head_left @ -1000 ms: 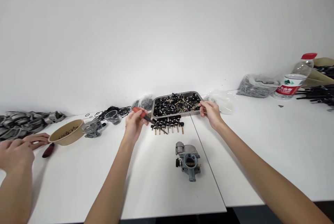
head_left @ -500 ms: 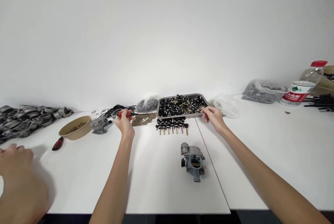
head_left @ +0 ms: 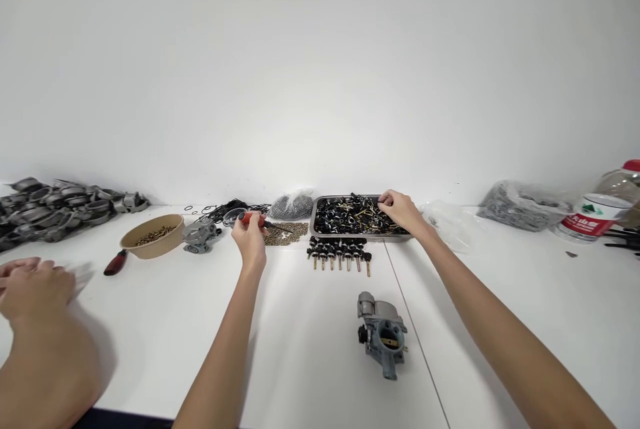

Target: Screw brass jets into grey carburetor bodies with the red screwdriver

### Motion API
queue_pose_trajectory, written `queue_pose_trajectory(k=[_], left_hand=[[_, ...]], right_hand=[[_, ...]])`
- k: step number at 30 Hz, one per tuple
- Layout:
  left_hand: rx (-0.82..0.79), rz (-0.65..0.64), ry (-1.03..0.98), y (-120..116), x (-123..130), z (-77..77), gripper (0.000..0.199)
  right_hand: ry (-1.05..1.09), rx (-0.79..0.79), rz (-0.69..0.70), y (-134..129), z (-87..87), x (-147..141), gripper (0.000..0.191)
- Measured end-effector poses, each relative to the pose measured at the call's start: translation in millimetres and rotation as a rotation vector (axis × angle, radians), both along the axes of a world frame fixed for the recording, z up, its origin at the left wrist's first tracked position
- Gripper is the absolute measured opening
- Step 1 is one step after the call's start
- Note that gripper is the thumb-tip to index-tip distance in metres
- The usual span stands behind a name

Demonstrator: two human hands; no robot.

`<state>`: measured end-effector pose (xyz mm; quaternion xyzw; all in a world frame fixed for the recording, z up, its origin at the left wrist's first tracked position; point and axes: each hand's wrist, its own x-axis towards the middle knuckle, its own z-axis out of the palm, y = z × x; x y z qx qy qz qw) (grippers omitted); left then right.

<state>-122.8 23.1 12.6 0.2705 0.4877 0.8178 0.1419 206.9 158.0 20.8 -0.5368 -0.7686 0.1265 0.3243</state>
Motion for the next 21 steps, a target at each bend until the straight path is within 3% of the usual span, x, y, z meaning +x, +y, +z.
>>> queue_pose_trajectory(k=[7,13,21], left_hand=[[-0.017,-0.017,-0.014,-1.7,-1.5,1.5,0.022],[-0.02,-0.024,-0.026,-2.8,-1.1,2.9,0.02],[-0.028,-0.021,-0.027,-4.9,-3.5,4.9,0.022]], right_hand=[[-0.376,0.122,0.056,44.0,-15.2,-19.2,0.02],[-0.579,0.196,0.138,49.5,-23.6,-27.9,0.019],[-0.685,0.249,0.15,51.5,-30.8,-36.7,0.02]])
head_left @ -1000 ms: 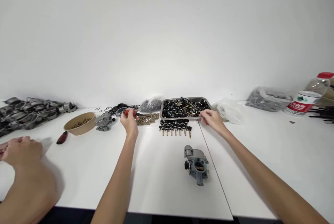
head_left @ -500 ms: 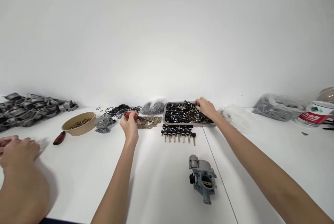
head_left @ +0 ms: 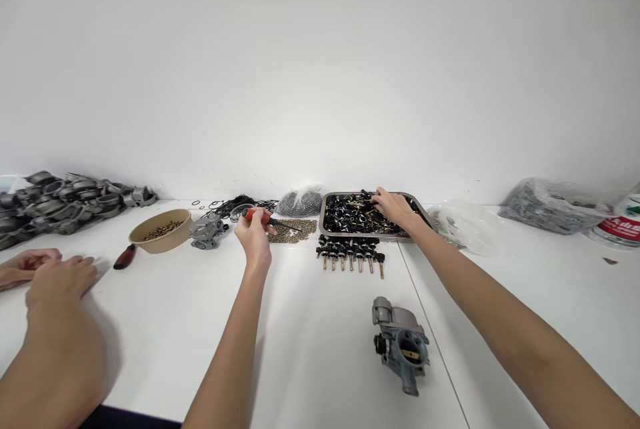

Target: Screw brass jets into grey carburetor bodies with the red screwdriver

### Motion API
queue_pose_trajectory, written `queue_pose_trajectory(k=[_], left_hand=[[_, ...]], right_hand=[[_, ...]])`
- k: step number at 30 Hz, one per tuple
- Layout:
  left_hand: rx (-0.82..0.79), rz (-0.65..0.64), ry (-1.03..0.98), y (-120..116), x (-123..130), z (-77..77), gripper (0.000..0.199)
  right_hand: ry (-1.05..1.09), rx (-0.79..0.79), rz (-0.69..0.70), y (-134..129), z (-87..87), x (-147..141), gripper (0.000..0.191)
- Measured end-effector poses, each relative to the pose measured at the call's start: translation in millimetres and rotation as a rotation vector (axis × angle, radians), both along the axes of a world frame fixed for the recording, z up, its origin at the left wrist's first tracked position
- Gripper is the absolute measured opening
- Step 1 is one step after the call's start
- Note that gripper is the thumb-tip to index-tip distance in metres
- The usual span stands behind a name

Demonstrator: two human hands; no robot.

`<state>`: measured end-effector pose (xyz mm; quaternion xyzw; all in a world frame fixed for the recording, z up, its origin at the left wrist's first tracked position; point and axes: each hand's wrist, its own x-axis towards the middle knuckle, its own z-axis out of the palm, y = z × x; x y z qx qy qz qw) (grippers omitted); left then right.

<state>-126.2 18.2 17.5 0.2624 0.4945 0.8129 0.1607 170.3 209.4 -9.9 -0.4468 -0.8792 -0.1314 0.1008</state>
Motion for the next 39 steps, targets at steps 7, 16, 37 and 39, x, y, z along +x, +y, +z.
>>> queue_pose_trajectory(k=[7,16,37,39], left_hand=[[0.002,0.012,0.026,0.5,-1.8,-1.8,0.02],[-0.042,-0.002,0.045,5.4,-2.9,-9.7,0.02],[-0.057,-0.053,0.095,9.2,5.0,-16.3,0.017],[-0.059,-0.057,0.096,9.4,5.5,-16.5,0.017]], right_hand=[[-0.022,0.006,-0.017,7.6,-2.9,0.5,0.016],[-0.04,0.0,0.038,10.0,-1.4,-0.1,0.013],[-0.032,0.045,0.169,17.5,-7.8,14.6,0.016],[-0.03,0.046,0.156,18.7,-8.8,14.6,0.015]])
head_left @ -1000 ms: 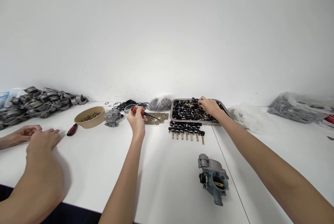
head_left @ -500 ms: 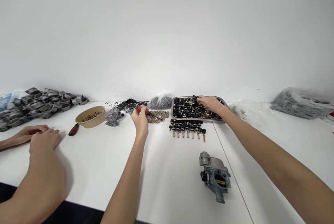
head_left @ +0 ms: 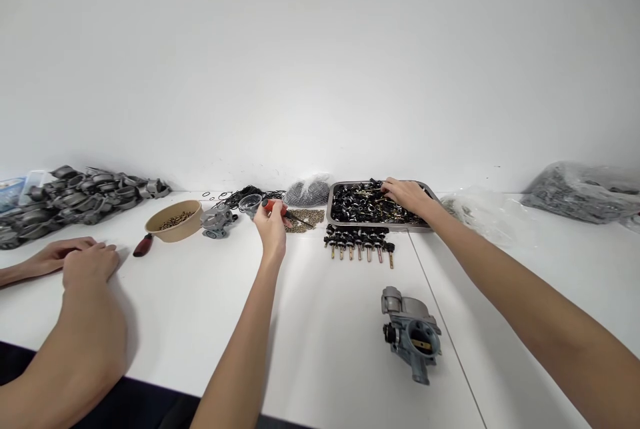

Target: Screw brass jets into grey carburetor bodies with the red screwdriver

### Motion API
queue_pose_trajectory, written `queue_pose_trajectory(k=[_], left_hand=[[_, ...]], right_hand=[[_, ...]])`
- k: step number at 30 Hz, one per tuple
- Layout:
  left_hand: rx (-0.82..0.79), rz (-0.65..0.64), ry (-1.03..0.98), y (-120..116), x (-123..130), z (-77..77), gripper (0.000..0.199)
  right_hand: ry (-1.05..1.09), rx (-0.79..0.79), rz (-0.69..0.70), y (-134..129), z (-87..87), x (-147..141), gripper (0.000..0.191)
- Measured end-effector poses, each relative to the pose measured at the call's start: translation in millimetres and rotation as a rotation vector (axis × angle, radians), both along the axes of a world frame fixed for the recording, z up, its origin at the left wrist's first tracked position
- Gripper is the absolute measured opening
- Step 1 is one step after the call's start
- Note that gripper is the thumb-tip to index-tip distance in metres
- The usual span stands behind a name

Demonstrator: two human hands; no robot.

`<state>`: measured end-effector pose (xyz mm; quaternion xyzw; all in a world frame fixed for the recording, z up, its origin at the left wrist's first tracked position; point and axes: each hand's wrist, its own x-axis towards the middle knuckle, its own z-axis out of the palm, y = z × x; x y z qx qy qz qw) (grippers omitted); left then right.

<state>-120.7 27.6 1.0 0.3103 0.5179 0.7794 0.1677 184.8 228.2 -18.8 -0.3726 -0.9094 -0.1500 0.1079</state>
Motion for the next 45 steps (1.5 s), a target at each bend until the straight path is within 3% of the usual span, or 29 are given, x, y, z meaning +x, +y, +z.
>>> queue_pose_trajectory(k=[9,18,25,30,36,45], left_hand=[[0.032,0.001,-0.017,-2.7,-0.6,6.1,0.019],[0.036,0.008,-0.047,-3.8,-0.6,7.7,0.019],[0.032,0.021,-0.061,-4.1,-2.8,7.9,0.02],[0.028,0.018,-0.055,-4.1,-2.8,7.7,0.02],[0.027,0.023,-0.058,-4.7,-2.0,8.6,0.019],[0.02,0.012,-0.06,-4.2,-0.1,10.9,0.02]], right_hand=[[0.005,-0.027,-0.037,-3.7,4.0,-3.7,0.014],[0.062,-0.099,0.024,-0.6,5.4,-2.2,0.019],[0.23,-0.118,0.113,-4.5,0.1,-2.0,0.021],[0.423,-0.229,0.169,-5.7,-3.9,6.0,0.018],[0.611,-0.364,0.099,-16.9,-1.8,20.5,0.023],[0.726,-0.574,0.081,-49.2,8.8,32.2,0.013]])
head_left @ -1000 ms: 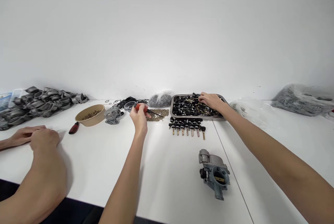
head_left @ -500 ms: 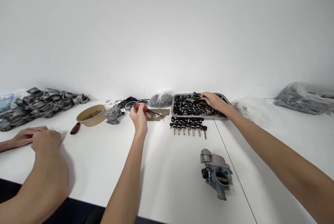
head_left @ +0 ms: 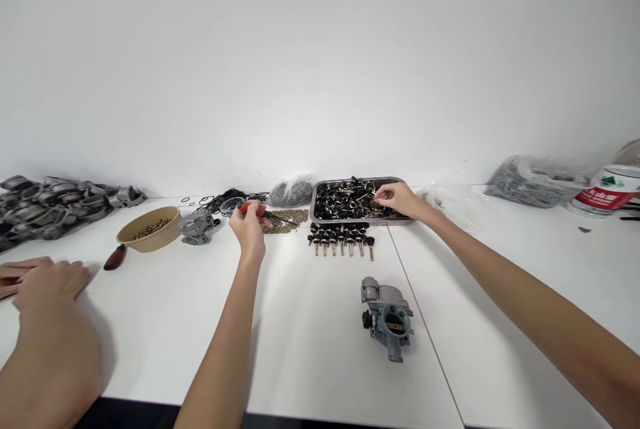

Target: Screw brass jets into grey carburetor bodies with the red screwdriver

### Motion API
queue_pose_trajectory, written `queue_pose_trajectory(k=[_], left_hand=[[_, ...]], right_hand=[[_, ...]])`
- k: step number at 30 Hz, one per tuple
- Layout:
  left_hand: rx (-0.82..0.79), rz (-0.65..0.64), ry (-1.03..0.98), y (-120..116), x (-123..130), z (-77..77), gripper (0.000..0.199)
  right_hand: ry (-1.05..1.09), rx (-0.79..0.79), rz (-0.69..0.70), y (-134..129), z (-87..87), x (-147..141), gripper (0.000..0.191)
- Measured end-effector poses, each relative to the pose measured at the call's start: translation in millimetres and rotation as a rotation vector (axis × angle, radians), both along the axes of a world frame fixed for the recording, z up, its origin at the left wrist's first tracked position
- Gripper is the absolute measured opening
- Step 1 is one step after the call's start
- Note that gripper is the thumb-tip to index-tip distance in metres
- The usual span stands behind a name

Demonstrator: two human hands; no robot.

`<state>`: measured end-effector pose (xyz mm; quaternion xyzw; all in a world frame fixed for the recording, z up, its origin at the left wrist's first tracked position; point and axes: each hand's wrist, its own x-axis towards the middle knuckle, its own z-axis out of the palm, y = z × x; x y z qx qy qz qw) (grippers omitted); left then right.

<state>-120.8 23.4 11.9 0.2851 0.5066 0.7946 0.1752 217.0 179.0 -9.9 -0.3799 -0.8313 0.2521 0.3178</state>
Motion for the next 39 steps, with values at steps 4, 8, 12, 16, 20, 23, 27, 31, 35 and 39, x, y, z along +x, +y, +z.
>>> queue_pose_trajectory(k=[4,8,12,16,20,23,27,31,35,39], left_hand=[[0.006,0.005,-0.004,0.1,-1.2,-0.7,0.021],[0.0,-0.002,-0.004,0.5,-1.8,-1.2,0.021],[-0.001,-0.007,-0.001,0.2,-0.8,-0.3,0.02],[0.008,-0.005,0.008,-0.3,0.4,1.2,0.018],[0.007,0.001,0.018,0.0,2.2,3.0,0.018],[0.004,0.01,0.027,1.0,4.1,4.0,0.019],[-0.001,0.009,0.054,2.1,5.4,3.3,0.019],[-0.015,0.004,0.094,3.0,4.3,0.7,0.018],[-0.005,0.0,0.122,4.9,3.4,-0.6,0.02],[0.012,0.004,0.113,6.7,4.3,-0.3,0.019]], right_hand=[[0.083,-0.059,-0.024,-10.1,-4.6,-6.5,0.013],[0.185,-0.125,-0.063,-12.1,-7.1,-3.2,0.02],[0.283,-0.181,-0.111,-20.8,-1.3,6.9,0.024],[0.294,-0.273,-0.076,-53.1,12.8,18.4,0.026],[0.262,-0.374,0.094,-100.7,28.0,27.4,0.033],[0.244,-0.427,0.182,-129.3,31.8,31.3,0.031],[0.226,-0.503,0.169,-144.6,21.2,34.7,0.029],[0.264,-0.551,0.142,-143.3,4.9,36.9,0.039],[0.408,-0.605,0.171,-144.3,1.2,36.2,0.038],[0.439,-0.591,0.187,-146.9,5.1,35.3,0.029]])
